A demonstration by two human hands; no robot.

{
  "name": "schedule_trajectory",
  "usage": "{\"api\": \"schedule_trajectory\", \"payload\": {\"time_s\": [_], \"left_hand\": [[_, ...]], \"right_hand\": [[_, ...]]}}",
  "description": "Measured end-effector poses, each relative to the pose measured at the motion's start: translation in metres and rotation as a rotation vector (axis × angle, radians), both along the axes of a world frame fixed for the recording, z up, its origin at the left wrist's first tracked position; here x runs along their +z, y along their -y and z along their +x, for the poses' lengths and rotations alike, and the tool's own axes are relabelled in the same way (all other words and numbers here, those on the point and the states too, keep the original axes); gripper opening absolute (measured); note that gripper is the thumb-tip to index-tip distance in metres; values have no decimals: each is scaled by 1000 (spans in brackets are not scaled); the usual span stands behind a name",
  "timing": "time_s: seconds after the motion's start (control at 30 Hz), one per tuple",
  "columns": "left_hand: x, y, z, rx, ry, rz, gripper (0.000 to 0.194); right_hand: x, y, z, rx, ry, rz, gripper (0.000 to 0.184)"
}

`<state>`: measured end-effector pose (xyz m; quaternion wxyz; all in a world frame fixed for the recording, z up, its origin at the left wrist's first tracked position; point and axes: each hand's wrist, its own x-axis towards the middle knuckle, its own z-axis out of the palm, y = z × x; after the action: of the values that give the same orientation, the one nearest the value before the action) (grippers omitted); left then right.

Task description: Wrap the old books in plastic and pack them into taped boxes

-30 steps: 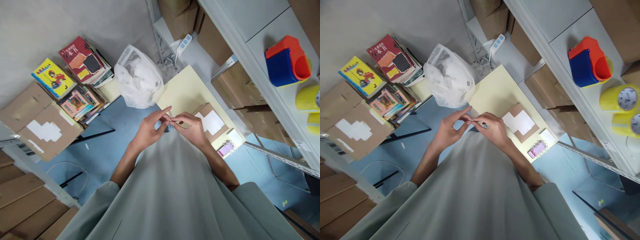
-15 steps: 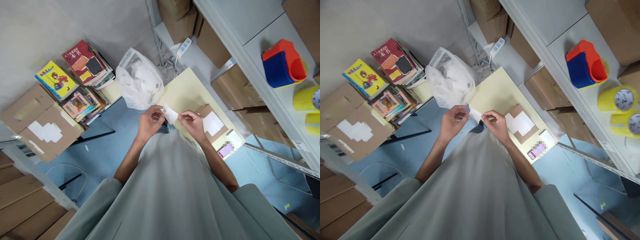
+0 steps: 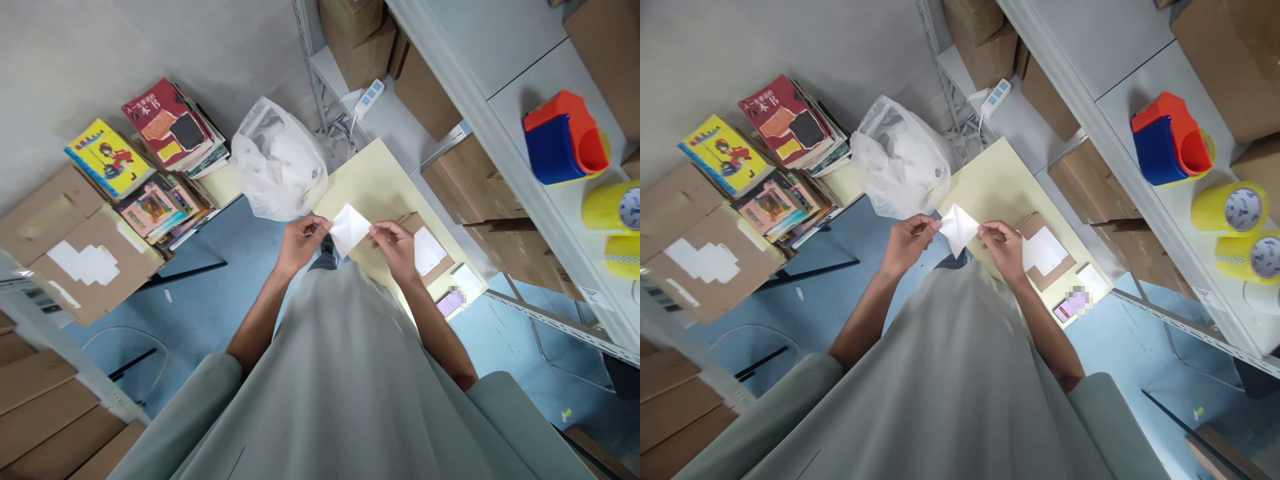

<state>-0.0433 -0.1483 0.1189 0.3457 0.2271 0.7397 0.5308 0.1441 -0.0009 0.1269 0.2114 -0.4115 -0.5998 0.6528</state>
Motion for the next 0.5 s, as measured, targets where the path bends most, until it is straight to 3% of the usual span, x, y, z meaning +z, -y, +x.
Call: {"api": "schedule_trajectory", "payload": {"time_s": [0.17, 0.27, 0.5], "left_hand": [[-37, 1, -47, 182, -144, -82, 42], [-51, -8, -77, 288, -197, -90, 35], [-47, -69, -136, 291, -248, 0, 24]], "right_hand": [[2, -39, 14, -228, 23, 104, 36], [9, -53, 16, -312, 15, 134, 34], [17, -58, -15, -220, 15, 104, 35]]}}
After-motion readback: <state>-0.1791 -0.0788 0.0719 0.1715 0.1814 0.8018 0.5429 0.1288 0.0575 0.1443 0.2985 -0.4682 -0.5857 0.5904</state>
